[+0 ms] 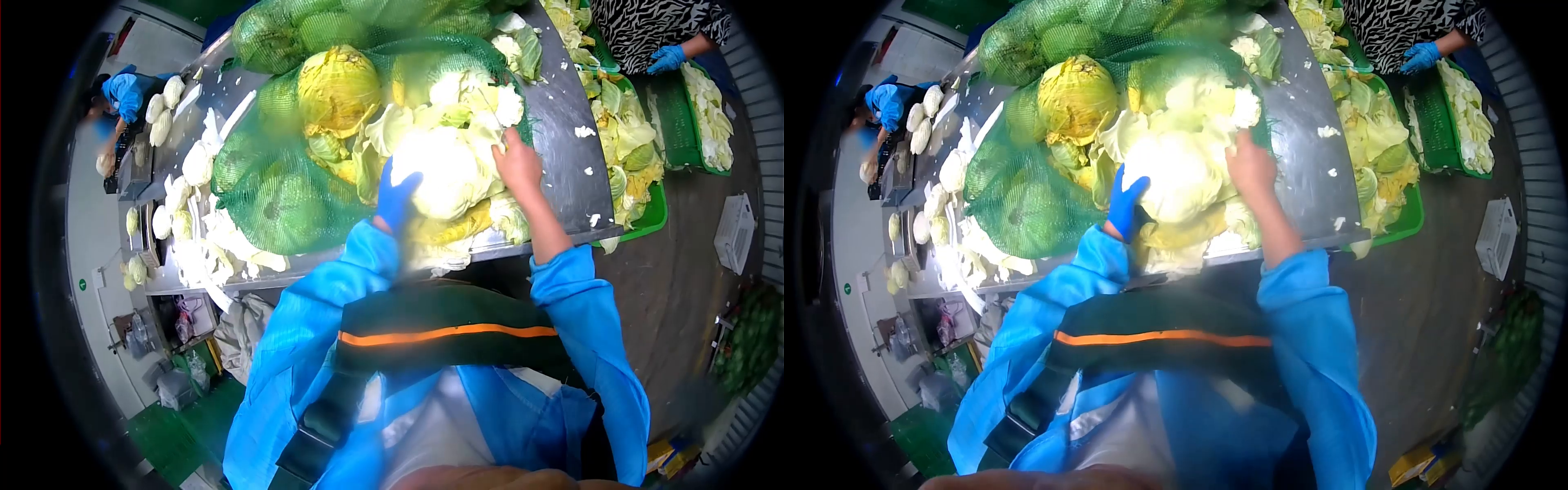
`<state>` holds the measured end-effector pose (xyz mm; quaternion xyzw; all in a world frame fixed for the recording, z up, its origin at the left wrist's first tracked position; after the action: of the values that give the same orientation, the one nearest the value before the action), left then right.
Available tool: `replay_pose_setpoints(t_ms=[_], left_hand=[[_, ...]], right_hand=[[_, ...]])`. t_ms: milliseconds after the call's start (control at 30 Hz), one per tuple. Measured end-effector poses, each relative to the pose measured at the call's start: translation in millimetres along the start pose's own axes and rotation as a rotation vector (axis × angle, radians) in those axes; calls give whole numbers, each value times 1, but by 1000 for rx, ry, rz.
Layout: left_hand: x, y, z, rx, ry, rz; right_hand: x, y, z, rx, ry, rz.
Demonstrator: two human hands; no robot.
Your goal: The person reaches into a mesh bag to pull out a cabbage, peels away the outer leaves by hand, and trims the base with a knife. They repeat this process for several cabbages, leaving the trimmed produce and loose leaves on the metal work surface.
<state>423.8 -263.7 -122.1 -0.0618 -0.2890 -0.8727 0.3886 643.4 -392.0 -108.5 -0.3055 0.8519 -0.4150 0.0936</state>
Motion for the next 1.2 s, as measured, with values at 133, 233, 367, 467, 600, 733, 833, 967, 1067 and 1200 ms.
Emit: replay_pose_setpoints(t_ms=[133, 233, 367, 467, 600, 733, 833, 967, 1067, 1200], left_hand=[[15, 23, 18, 475, -251, -171], [26, 42, 48, 451, -155, -205], [16, 44, 58, 319, -60, -230], [18, 53, 65, 156, 48, -230], [15, 39, 52, 173, -20, -266], [21, 47, 43, 402, -154, -376], [28, 57, 47, 671, -226, -427], [26, 72, 70, 574, -235, -518], [39, 96, 108, 146, -171, -562], [3, 77, 107, -21, -202, -361]], right_hand=[[27, -21, 13, 39, 31, 25], [38, -40, 25, 102, 94, -54], [50, -81, -77, -178, -85, 38], [52, -82, -98, -423, -86, -142], [67, -71, -64, -793, -57, -150], [91, -72, -44, -1096, 210, -96], [106, -75, -35, -1136, 262, -54], [83, -51, 0, -524, -178, -34], [65, -58, -12, -984, 104, -290], [51, -21, 0, -1241, 140, -263]])
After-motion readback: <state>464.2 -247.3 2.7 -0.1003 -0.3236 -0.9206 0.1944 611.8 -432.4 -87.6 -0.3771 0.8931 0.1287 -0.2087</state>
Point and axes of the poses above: each hand's wrist, its own x-axis away from the middle knuckle, its own y-axis out of the palm, z = x × y, the point moved 5 cm from there along -x, towards the middle knuckle, and after that the axes turned 7 degrees about -x, right-handed, at the moved point
